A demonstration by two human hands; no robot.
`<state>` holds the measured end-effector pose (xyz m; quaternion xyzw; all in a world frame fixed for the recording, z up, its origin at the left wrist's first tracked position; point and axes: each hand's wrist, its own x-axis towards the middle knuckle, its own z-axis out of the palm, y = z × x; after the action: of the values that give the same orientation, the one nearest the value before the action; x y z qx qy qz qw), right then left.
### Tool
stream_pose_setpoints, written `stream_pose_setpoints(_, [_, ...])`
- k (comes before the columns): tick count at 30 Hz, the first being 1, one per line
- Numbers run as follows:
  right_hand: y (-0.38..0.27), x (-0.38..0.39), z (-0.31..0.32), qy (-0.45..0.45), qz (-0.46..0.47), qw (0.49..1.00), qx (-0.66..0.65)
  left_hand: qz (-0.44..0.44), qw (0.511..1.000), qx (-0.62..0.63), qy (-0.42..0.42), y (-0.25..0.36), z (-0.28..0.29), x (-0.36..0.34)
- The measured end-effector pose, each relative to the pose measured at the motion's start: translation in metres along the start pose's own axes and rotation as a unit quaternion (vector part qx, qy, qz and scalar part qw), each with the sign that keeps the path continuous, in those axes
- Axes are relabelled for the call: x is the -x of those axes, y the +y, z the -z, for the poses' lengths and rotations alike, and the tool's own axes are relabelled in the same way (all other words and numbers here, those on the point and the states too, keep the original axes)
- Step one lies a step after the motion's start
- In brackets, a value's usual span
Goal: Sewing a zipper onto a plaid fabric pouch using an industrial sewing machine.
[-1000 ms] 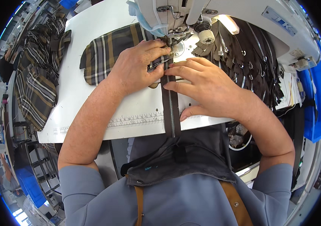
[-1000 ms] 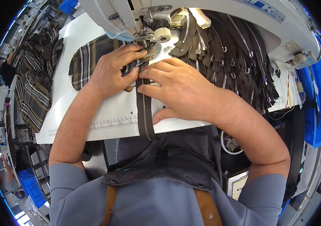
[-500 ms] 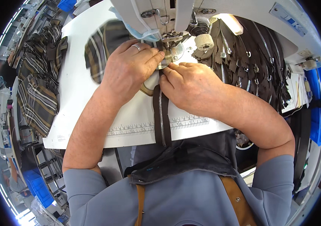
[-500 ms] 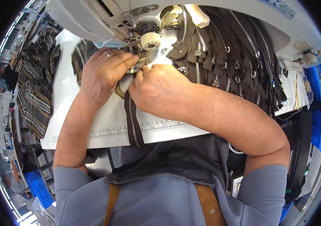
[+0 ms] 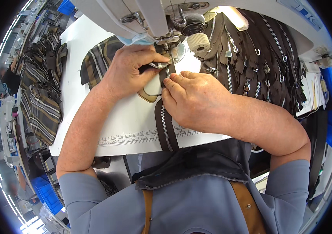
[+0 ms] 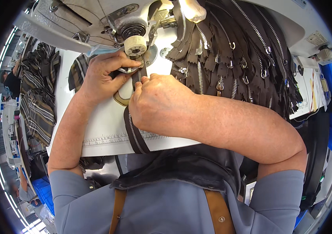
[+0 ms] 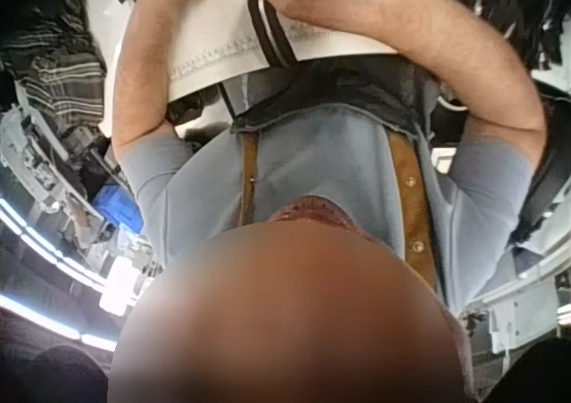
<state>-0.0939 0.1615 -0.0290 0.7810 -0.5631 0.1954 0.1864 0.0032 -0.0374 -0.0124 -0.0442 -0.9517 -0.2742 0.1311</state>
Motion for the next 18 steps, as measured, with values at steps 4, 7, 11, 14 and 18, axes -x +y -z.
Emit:
stream_pose_setpoints(4, [-0.0053, 0.0015, 0.0046, -0.019, 0.014, 1.0, 0.007, -0.049, 0.999, -0.012, 0.005, 0.0024, 0.0019, 0.0006])
stream_pose_setpoints(7, [-0.0069, 0.0026, 0.0062, -0.057, 0.004, 0.998, -0.001, -0.081, 0.994, -0.075, 0.01, 0.0012, 0.0017, 0.0016])
stream_pose_setpoints(11, [-0.0065, 0.0023, 0.0048, -0.048, 0.007, 0.999, -0.013, -0.084, 0.994, -0.069, 0.016, -0.0009, 0.0017, 0.0016])
stream_pose_setpoints(14, [-0.0035, -0.0003, 0.0011, -0.002, 0.017, 1.0, -0.003, -0.098, 0.993, -0.07, 0.012, -0.0026, 0.003, -0.0009])
stream_pose_setpoints(18, [-0.0016, -0.0014, -0.001, 0.031, 0.018, 0.999, -0.007, -0.12, 0.989, -0.085, 0.014, -0.003, 0.0034, -0.0041])
